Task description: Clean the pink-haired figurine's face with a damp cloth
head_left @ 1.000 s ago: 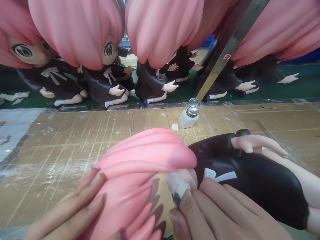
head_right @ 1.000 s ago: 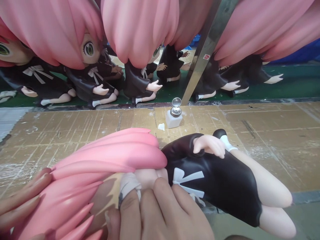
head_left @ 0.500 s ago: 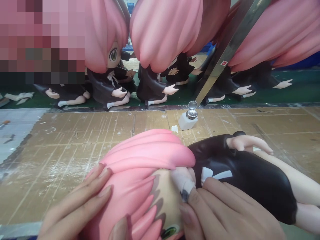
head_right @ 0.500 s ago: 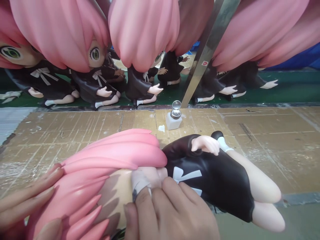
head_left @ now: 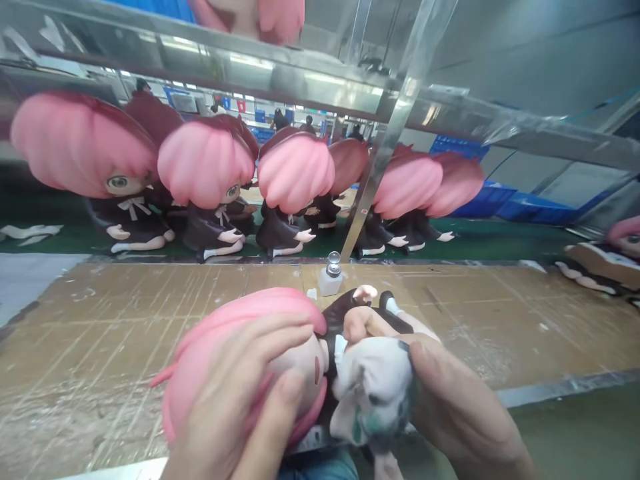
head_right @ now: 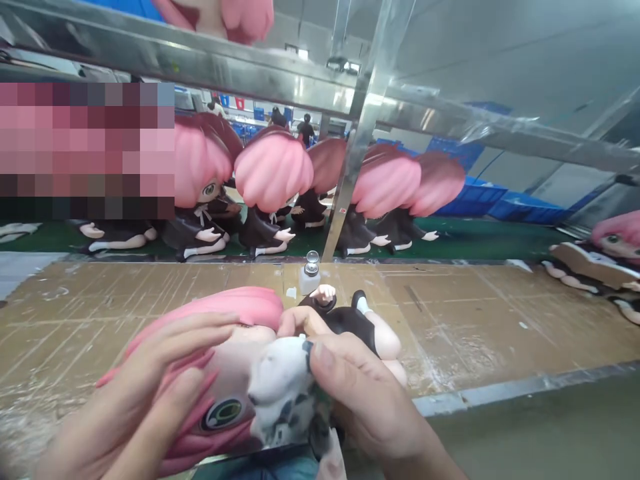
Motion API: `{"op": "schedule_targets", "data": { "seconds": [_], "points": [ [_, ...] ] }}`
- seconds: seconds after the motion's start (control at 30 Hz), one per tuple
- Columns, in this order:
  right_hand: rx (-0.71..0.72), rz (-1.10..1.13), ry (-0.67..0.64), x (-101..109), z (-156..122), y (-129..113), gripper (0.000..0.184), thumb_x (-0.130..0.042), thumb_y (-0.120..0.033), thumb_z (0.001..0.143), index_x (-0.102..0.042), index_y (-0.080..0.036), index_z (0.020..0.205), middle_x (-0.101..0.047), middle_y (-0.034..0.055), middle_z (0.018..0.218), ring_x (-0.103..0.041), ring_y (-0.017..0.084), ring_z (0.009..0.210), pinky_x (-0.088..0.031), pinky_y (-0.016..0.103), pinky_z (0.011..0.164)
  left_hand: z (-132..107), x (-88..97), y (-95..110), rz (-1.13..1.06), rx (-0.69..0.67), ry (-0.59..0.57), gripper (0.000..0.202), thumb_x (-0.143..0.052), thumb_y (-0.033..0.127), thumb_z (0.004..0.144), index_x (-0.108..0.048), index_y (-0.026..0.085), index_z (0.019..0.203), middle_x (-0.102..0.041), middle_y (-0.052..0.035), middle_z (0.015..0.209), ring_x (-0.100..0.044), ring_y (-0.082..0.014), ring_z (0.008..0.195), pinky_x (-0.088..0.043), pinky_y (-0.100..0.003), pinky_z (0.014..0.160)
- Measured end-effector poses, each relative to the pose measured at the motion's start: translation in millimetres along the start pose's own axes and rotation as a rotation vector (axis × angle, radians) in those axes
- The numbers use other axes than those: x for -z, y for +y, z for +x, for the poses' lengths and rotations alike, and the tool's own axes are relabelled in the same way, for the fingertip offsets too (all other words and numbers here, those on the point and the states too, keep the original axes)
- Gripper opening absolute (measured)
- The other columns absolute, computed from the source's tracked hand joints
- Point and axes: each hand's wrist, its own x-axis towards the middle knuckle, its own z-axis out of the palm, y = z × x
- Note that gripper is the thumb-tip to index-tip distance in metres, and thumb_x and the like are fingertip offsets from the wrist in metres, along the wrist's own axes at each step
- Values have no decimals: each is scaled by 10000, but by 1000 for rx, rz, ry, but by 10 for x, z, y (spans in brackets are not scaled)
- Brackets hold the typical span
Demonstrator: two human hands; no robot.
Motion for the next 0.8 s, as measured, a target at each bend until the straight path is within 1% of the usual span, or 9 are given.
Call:
{"op": "schedule_targets", "data": {
  "seconds": [0.07,0.13,0.2,0.27,0.33,0.43,0.6,0.7,0.8],
  "points": [
    [60,-97,-48,-15,-40,-51,415,-520,-569,948,-661,-180,976,-431,38,923,-442,132,775,-399,249,645,93,-47,182,-171,84,-191,270,-507,441,976,-635,412,1212,-633,51,1303,-583,-200,1204,-450,-263,1041],
    [73,-197,-65,-3,-108,-76,443,-484,-558,974,-640,-163,848,-433,30,894,-441,123,750,-369,256,629,165,-69,274,-391,211,-360,280,-550,529,941,-677,360,1125,-688,13,1102,-631,-192,1040,-499,-240,914],
    [69,-292,-51,17,-183,-86,447,-472,-525,994,-630,-155,799,-435,11,821,-436,105,692,-333,251,589,206,-77,296,-588,329,-495,279,-600,542,918,-670,273,950,-632,16,858,-586,-124,793,-479,-178,728],
    [41,-349,-14,25,-253,-84,425,-511,-501,988,-643,-146,796,-425,-5,773,-423,88,659,-313,238,569,217,-89,286,-705,391,-551,304,-629,507,916,-593,212,847,-540,33,752,-479,-75,658,-393,-139,593],
    [2,-348,12,14,-309,-67,400,-558,-487,970,-669,-132,821,-466,4,798,-447,85,683,-331,225,589,205,-117,284,-765,431,-505,300,-617,477,928,-543,196,854,-531,27,744,-462,-77,646,-382,-146,586],
    [-52,-290,25,-21,-365,-13,363,-617,-480,939,-688,-128,884,-533,18,818,-497,100,735,-382,216,646,170,-192,326,-824,453,-403,291,-618,448,922,-521,178,874,-572,-7,743,-524,-118,688,-448,-189,636],
    [-58,-106,37,-52,-368,73,244,-669,-396,922,-729,-166,975,-636,17,788,-568,93,717,-450,212,696,136,-285,424,-876,541,-264,346,-698,493,862,-511,202,859,-510,48,636,-441,-67,545,-378,-131,507],
    [-30,85,2,-81,-342,81,213,-690,-349,902,-739,-179,1022,-668,12,747,-578,81,592,-452,201,619,135,-284,441,-827,573,-259,333,-702,497,859,-532,210,875,-551,38,660,-484,-71,556,-406,-133,516],
    [-77,216,-26,-143,-329,72,261,-691,-365,893,-747,-156,1039,-687,28,737,-598,82,574,-476,197,656,134,-282,425,-817,546,-290,334,-710,500,850,-558,206,897,-570,32,657,-510,-74,551,-416,-128,504]
  ]
}}
